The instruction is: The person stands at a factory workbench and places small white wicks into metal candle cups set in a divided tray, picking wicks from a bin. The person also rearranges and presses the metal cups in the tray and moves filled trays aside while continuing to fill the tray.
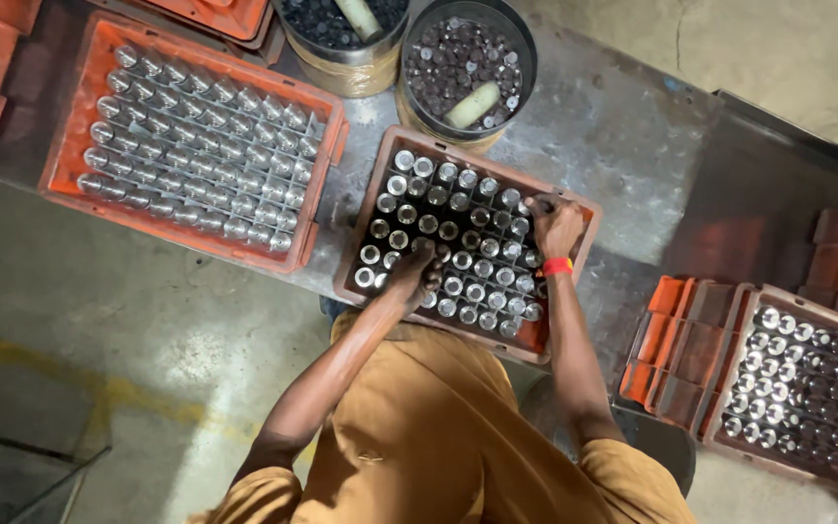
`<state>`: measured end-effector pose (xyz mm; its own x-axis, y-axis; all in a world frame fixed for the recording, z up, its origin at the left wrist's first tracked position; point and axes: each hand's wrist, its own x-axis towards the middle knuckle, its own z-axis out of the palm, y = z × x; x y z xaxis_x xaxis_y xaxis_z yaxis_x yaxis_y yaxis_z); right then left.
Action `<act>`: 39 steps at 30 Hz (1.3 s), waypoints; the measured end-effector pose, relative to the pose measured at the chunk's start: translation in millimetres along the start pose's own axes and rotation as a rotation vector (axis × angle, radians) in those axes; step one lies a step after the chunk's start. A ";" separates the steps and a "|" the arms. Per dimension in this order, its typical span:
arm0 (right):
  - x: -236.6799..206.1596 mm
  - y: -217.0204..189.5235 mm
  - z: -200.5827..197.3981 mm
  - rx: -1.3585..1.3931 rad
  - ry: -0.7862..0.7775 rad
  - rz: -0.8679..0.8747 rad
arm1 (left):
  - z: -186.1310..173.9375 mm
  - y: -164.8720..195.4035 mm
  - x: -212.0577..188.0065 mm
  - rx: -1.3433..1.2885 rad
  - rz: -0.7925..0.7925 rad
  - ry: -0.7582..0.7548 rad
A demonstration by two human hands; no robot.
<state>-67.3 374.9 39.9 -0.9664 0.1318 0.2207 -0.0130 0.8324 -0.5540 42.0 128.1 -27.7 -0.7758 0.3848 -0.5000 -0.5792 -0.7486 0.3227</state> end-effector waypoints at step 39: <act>-98.0 57.6 -9.4 0.250 -0.078 0.020 | 25.8 -34.2 31.6 0.512 0.049 -0.155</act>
<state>29.1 415.0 -6.2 -0.9838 0.0967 0.1507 -0.0477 0.6697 -0.7411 30.8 179.8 -33.8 -0.8105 0.4603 -0.3623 -0.5592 -0.4236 0.7127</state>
